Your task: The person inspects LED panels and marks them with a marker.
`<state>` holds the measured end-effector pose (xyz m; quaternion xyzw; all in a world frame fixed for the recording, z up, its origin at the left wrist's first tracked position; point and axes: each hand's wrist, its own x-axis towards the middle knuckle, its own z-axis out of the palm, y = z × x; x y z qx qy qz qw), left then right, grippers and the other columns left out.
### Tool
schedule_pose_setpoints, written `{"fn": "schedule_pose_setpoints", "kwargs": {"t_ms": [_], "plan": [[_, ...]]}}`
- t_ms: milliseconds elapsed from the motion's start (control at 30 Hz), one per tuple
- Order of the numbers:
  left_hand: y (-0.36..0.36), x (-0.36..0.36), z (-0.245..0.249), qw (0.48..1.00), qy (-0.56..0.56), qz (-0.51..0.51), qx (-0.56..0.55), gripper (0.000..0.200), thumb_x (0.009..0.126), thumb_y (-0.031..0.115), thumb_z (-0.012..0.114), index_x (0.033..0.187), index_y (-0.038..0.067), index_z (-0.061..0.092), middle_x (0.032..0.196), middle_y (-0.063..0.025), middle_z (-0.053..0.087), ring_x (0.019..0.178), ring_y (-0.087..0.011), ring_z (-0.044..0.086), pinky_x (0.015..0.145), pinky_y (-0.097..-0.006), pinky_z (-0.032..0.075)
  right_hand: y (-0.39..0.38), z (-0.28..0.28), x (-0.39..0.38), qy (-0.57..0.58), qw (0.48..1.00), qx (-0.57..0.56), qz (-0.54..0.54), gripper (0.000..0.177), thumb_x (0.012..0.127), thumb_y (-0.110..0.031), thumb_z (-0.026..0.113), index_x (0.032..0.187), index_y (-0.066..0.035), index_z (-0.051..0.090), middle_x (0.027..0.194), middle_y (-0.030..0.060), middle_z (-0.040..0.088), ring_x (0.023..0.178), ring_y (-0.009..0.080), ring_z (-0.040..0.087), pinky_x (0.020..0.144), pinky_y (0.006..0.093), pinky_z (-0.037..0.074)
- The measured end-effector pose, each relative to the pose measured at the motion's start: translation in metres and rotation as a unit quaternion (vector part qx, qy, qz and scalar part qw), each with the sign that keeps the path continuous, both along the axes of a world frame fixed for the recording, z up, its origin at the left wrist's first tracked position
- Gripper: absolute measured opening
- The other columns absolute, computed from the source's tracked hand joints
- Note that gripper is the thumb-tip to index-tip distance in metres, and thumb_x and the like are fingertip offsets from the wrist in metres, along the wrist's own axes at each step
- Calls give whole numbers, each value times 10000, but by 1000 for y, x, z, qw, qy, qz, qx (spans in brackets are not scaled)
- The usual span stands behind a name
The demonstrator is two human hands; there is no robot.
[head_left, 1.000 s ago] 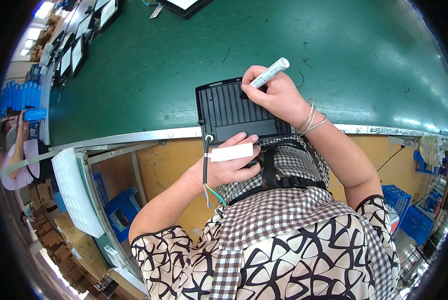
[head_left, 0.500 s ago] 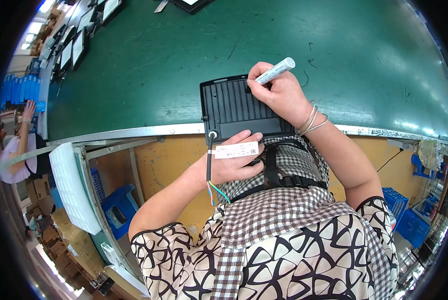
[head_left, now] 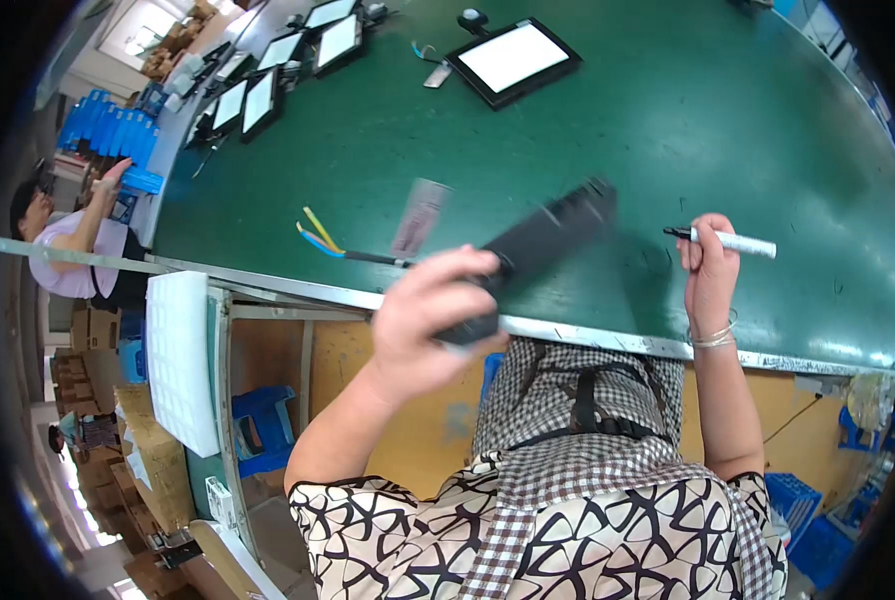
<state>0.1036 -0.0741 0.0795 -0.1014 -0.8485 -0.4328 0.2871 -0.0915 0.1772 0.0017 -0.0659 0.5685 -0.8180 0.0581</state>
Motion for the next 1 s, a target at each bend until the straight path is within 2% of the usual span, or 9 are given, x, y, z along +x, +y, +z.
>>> {"fn": "schedule_pose_setpoints", "kwargs": {"t_ms": [33,67,200,300,367,433,500,600,1000], "plan": [[-4,0,4,992,11,48,113,241,599,81,779,778,56,620,1051,-159,610,993,-292,613,921,-464,464,0,-3,-1,3,1000,-6,-6,76,871,-91,553,828,-35,525,565,-29,391,465,64,341,498,227,355],[-9,1,3,993,0,55,103,247,585,77,778,772,64,617,1050,-151,611,1000,-292,612,923,-448,467,-2,0,-3,8,1000,-11,-2,77,873,-92,552,830,-34,525,564,-28,392,466,64,342,506,227,366],[14,11,-15,975,23,-74,-210,214,618,94,714,804,142,620,1044,-100,617,980,-292,612,922,-454,470,-18,23,-3,51,998,-15,26,78,874,-94,554,835,-31,530,568,-28,407,483,60,374,528,229,405],[49,24,-58,945,61,-144,-288,172,689,162,642,851,183,590,1048,-49,589,1029,-277,584,970,-487,428,-45,48,3,76,992,44,88,78,871,-112,562,842,-41,544,600,-32,453,520,52,438,525,222,421],[51,27,-73,941,40,-170,-289,170,715,175,621,879,186,577,1073,-46,570,1042,-274,577,981,-504,411,-70,58,17,64,964,161,204,79,869,-138,569,847,-63,556,645,-35,495,542,44,470,506,209,409],[54,32,-85,939,32,-188,-286,172,730,177,607,898,185,570,1098,-45,555,1048,-273,574,985,-517,403,-99,50,24,29,917,174,357,93,865,-164,571,844,-74,559,671,-37,508,549,39,475,503,195,399],[54,33,-94,937,38,-195,-287,176,736,167,599,909,180,567,1123,-45,545,1048,-272,573,980,-525,404,-125,25,28,20,885,203,418,105,854,-180,573,839,-77,554,665,-37,503,558,38,479,503,191,396],[55,33,-93,938,34,-198,-283,193,728,147,596,916,171,560,1114,-49,538,1056,-275,581,1002,-525,373,-148,7,36,-4,879,228,419,131,836,-197,568,812,-70,549,649,-26,501,572,60,486,523,229,407],[52,37,-100,939,27,-209,-271,211,718,156,594,928,159,567,1094,-70,534,1059,-281,580,1021,-526,340,-160,14,45,199,807,365,420,171,808,-232,515,794,-69,564,626,73,536,578,211,523,593,355,422]]}}
